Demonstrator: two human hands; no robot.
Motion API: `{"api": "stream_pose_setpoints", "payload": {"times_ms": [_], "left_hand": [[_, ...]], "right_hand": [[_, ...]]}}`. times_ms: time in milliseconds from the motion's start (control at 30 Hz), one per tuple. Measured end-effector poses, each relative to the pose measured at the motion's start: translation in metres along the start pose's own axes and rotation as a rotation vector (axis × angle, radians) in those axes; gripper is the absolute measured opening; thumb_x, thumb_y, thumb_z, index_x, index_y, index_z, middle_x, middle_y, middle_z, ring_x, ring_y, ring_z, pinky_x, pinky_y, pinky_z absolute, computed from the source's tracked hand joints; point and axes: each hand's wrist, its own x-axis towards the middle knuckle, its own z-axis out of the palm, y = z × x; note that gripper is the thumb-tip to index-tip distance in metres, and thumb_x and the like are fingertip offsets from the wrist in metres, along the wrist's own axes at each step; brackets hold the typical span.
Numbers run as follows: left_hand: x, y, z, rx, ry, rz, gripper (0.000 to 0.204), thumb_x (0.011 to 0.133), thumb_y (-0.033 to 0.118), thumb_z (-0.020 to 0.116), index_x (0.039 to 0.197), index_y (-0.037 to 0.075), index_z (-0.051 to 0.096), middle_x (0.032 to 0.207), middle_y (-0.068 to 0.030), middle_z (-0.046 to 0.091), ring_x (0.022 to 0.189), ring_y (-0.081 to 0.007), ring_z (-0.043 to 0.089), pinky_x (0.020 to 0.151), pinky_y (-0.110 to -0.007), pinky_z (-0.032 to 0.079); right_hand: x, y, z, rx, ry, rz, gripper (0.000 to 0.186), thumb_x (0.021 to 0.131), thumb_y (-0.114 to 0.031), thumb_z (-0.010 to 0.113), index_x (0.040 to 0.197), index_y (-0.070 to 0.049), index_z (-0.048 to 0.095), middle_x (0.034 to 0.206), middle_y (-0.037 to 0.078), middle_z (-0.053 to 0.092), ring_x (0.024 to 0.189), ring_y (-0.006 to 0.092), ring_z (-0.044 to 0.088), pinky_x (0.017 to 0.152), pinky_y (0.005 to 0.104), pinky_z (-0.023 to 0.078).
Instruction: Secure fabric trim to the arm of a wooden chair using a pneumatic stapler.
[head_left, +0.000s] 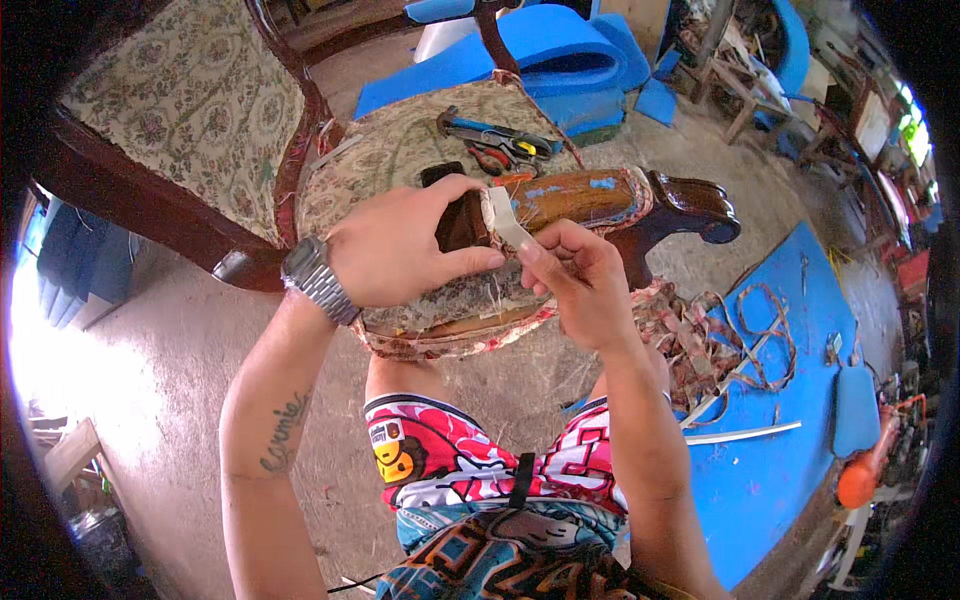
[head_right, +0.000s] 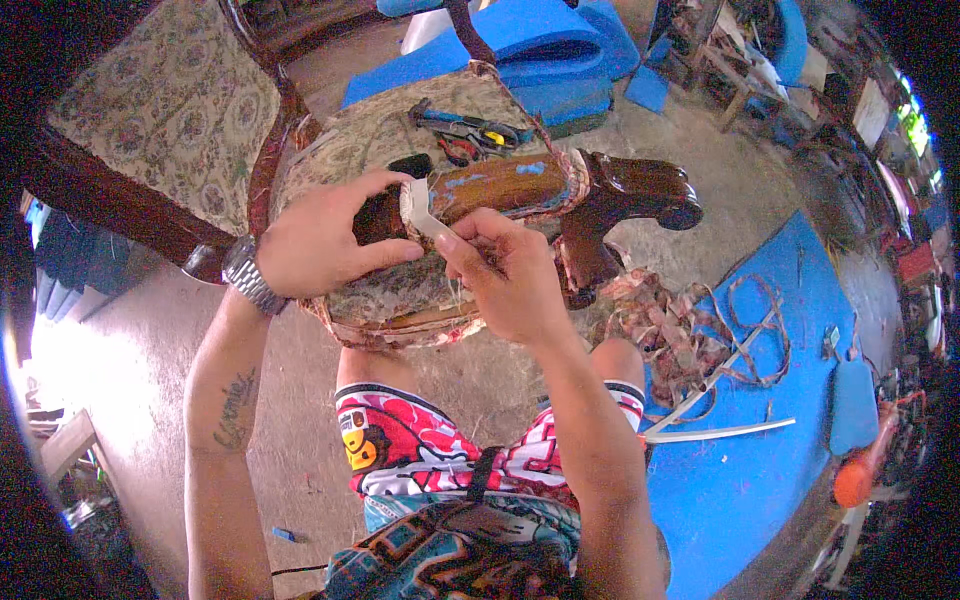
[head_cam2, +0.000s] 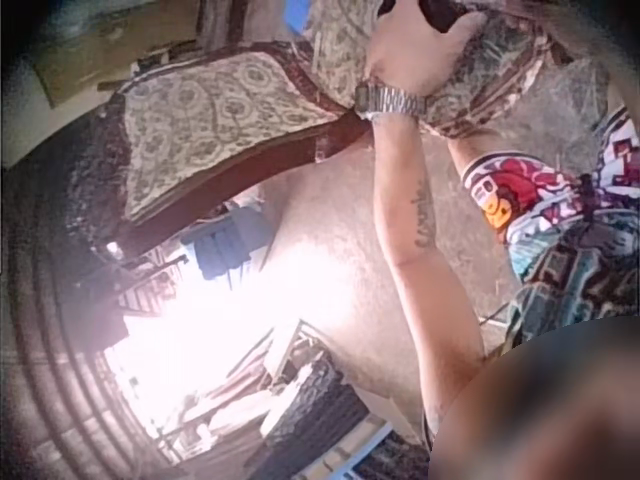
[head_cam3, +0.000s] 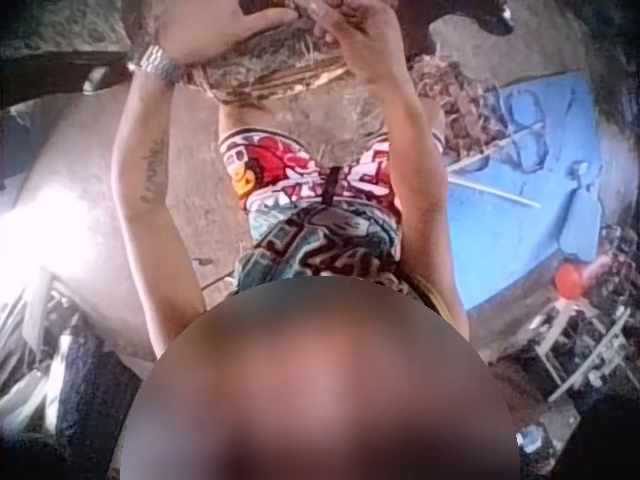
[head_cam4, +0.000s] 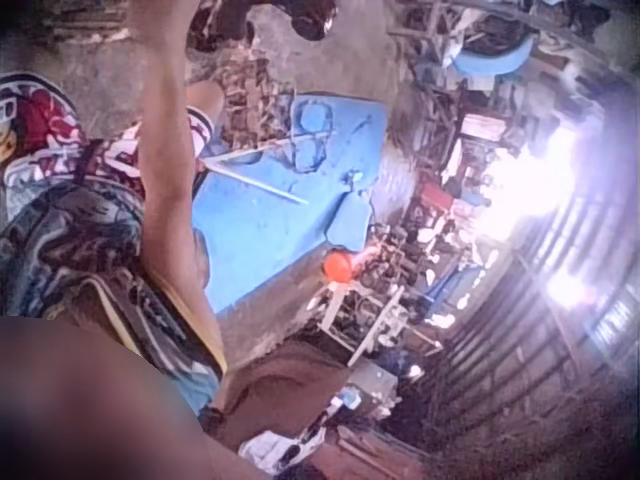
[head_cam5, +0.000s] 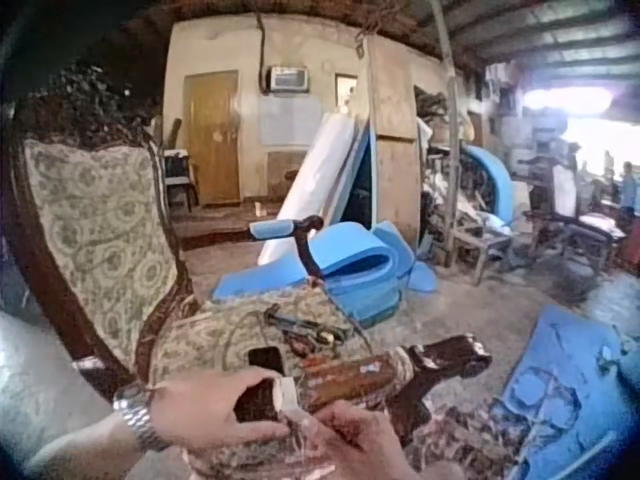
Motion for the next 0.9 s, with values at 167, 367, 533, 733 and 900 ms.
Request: {"api": "stream_pose_setpoints", "payload": {"times_ms": [167, 367, 533, 733, 900], "left_hand": [[0.001, 0.003, -0.002, -0.041, -0.026, -0.003, 0.064, 0.072, 0.045, 0.068, 0.119, 0.006, 0.049, 0.099, -0.0194, 0.061, 0.091, -0.0341, 0.059, 0.080, -0.040, 0.046], [0.003, -0.002, 0.001, -0.029, -0.032, 0.010, 0.061, 0.074, 0.043, 0.066, 0.119, 0.006, 0.048, 0.099, -0.0201, 0.061, 0.093, -0.0348, 0.059, 0.080, -0.039, 0.046], [0.002, 0.007, 0.005, 0.035, 0.074, -0.009, 0.061, 0.077, 0.053, 0.057, 0.114, 0.005, 0.050, 0.086, -0.0198, 0.063, 0.081, -0.0355, 0.061, 0.070, -0.042, 0.048], [0.002, 0.020, 0.006, 0.088, 0.040, -0.137, 0.065, 0.073, 0.053, 0.062, 0.115, 0.004, 0.051, 0.086, -0.0211, 0.062, 0.080, -0.0365, 0.061, 0.069, -0.043, 0.048], [0.002, 0.029, 0.008, 0.223, 0.045, -0.156, 0.068, 0.070, 0.056, 0.064, 0.114, 0.005, 0.051, 0.082, -0.0199, 0.063, 0.077, -0.0359, 0.061, 0.067, -0.043, 0.048]], "right_hand": [[-0.007, 0.007, 0.015, -0.011, 0.173, -0.032, 0.018, 0.087, -0.017, 0.058, 0.079, -0.001, 0.058, 0.062, 0.001, 0.055, 0.058, 0.0052, 0.047, 0.053, 0.0233, 0.039], [-0.010, 0.016, 0.022, -0.150, 0.213, -0.156, 0.017, 0.086, -0.016, 0.057, 0.080, -0.001, 0.058, 0.063, 0.010, 0.058, 0.058, 0.0131, 0.055, 0.055, 0.0279, 0.043], [-0.009, 0.004, 0.021, -0.389, 0.162, -0.119, 0.016, 0.084, -0.017, 0.059, 0.081, -0.002, 0.057, 0.064, 0.015, 0.057, 0.058, 0.0238, 0.060, 0.056, 0.0336, 0.045], [-0.018, 0.026, 0.027, -0.133, 0.222, -0.115, 0.017, 0.085, -0.018, 0.058, 0.081, -0.001, 0.060, 0.066, 0.011, 0.061, 0.059, 0.0214, 0.061, 0.054, 0.0321, 0.045], [-0.026, 0.057, 0.027, -0.110, 0.252, -0.081, 0.018, 0.086, -0.014, 0.056, 0.079, 0.002, 0.059, 0.066, 0.004, 0.061, 0.058, 0.0060, 0.052, 0.053, 0.0216, 0.042]]}}
